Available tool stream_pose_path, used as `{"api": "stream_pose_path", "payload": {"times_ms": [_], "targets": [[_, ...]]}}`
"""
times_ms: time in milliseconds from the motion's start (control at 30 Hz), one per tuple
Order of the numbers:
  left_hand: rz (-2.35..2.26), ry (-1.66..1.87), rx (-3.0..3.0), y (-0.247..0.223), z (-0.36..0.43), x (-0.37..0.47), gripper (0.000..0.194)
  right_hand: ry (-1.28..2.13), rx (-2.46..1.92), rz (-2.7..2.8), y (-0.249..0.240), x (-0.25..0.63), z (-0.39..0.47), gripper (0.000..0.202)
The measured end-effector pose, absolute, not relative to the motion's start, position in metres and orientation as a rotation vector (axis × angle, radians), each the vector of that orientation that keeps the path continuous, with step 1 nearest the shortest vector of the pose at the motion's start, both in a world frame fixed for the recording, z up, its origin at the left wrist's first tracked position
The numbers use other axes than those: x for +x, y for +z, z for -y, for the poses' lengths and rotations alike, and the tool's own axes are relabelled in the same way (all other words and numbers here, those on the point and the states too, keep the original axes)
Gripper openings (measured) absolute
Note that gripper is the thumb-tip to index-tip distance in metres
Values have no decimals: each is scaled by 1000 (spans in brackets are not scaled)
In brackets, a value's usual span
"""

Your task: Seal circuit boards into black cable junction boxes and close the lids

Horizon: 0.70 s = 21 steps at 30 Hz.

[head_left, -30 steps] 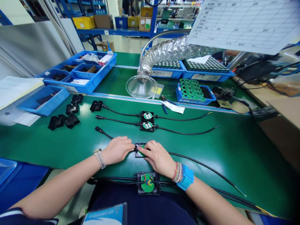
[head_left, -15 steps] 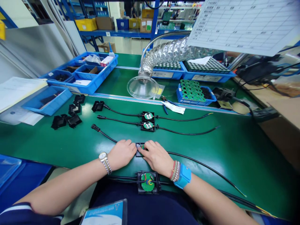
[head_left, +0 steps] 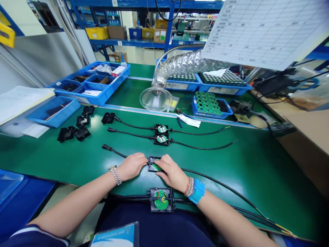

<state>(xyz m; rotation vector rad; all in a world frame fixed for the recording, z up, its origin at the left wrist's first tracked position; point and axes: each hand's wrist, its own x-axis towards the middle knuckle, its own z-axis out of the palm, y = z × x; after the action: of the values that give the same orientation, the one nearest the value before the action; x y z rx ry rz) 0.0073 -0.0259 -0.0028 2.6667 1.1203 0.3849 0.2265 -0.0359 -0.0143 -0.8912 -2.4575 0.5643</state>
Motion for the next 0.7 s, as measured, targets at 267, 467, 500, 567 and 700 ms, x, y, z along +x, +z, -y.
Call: {"api": "stream_pose_path", "payload": {"times_ms": [267,467,500,567,700], "targets": [[-1127,297,2747,-3,30,15,24,449,-974,2648,-2,225,34,33],[-1189,322,2627,11,35,9,22,464,-982,2625,5,231,37,36],[-1200,343,2621,14,37,7,27,504,-950,2582,7,236,37,40],[-1179,336,2668,18,41,7,36,559,-898,2483,9,250,36,48],[-1016,197,2843,17,43,15,37,557,-1003,2385,9,275,35,39]]}}
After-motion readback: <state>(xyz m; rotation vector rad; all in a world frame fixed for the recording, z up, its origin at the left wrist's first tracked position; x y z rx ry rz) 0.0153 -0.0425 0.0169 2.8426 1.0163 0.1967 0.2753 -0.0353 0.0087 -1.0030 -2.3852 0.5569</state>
